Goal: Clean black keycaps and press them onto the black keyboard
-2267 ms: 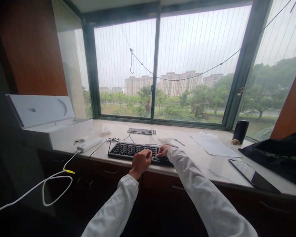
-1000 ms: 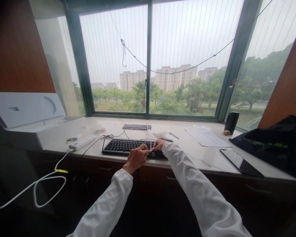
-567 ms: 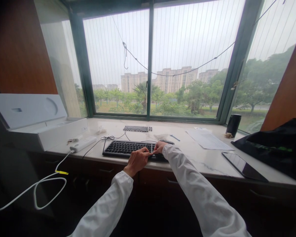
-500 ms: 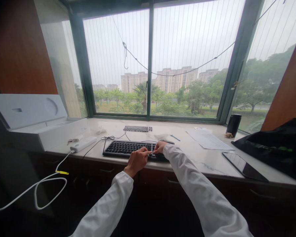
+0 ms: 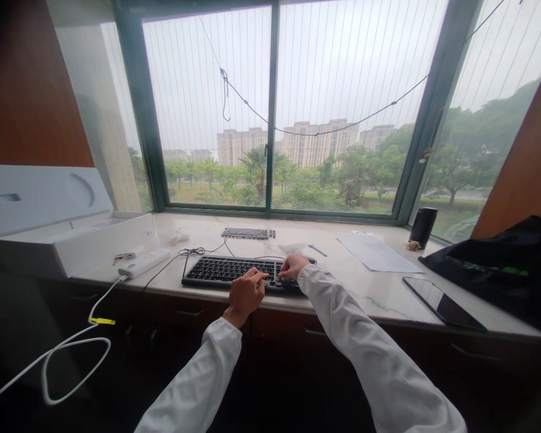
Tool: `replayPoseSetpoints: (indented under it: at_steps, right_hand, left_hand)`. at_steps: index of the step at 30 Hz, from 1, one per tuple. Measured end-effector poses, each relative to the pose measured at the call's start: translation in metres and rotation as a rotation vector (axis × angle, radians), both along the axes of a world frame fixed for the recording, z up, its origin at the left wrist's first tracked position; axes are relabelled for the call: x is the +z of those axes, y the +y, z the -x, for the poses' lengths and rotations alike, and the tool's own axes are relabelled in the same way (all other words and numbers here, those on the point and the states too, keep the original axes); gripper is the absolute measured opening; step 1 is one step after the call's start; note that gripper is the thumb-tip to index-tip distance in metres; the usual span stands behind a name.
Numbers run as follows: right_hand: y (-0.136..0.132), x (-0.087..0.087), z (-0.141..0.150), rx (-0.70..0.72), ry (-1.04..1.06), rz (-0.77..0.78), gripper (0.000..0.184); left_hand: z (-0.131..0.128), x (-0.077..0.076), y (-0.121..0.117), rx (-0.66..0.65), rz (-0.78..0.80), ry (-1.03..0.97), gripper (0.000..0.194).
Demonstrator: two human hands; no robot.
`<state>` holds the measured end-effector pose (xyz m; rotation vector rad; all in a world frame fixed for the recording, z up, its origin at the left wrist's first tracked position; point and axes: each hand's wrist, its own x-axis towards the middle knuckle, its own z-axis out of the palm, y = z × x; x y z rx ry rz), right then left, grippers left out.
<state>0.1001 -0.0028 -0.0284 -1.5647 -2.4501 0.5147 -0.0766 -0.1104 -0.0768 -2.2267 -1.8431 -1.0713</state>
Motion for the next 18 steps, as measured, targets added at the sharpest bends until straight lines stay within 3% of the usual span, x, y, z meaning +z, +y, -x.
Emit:
replayPoseSetpoints:
  at_steps: [7,13,18]
  right_hand:
    - [-0.009,0.002,-0.001,0.062,-0.013,-0.017,0.025]
    - [-0.007,0.001,0.001,-0.039,-0.019,-0.028,0.022]
    - [-0.013,0.005,-0.014,-0.033,-0.040,0.012,0.023]
  left_hand:
    - [0.000,-0.002,0.001,-0.005,-0.022,-0.012,0.033]
    - [0.000,-0.002,0.000,-0.006,-0.006,-0.015,0.033]
    - [0.000,-0.004,0.001,-0.010,-0.018,-0.027,0.033]
